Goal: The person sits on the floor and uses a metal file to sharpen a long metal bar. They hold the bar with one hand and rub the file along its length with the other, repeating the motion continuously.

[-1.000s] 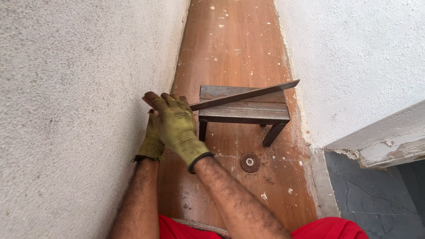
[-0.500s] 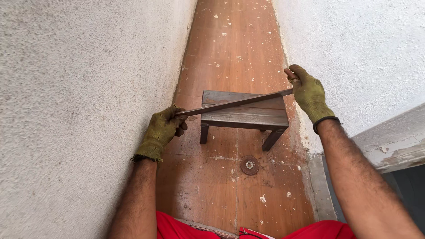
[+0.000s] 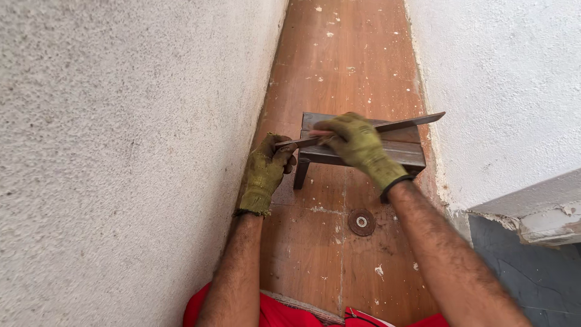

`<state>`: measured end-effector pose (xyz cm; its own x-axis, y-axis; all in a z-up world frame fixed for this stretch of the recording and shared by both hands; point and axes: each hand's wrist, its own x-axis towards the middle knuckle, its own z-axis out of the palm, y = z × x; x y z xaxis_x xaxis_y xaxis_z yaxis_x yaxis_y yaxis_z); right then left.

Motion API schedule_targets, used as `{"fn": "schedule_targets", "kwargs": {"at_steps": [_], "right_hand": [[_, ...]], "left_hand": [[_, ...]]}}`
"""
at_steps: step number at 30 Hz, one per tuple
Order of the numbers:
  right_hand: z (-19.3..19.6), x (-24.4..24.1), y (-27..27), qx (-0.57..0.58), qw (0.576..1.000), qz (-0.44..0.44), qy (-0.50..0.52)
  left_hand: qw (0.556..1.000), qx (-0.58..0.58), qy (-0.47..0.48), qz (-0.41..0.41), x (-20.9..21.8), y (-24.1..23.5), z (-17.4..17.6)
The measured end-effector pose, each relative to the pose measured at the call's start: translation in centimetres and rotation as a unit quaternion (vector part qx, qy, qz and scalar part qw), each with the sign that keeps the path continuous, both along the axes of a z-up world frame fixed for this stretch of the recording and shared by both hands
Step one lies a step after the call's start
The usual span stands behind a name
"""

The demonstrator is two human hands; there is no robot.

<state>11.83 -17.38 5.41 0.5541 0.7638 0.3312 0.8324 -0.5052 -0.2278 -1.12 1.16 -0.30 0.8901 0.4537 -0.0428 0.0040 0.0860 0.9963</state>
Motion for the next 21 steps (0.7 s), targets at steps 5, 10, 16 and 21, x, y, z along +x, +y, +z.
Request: {"fn": "schedule_targets", "kwargs": {"at_steps": [5, 10, 16, 21], "right_hand": [[3.0, 1.0, -4.9, 0.020, 0.984, -0.137, 0.116], [1.0, -2.2, 2.6, 0.082, 0.996, 0.017, 0.035], [2.2, -2.3, 3.9, 0.064, 0.981, 0.036, 0.178], [2.9, -2.0, 4.0, 0.009, 0.985, -0.018, 0.169]], "left_hand": [[0.989, -0.092, -0.109, -0.035, 1.7, 0.5, -2.3], [0.996, 0.035, -0.075, -0.011, 3.2, -0.1, -3.3], [0.978, -0.162, -0.127, -0.035, 3.3, -0.7, -3.5], [0.963, -0.241, -0.120, -0.024, 3.8, -1.9, -4.0]]}}
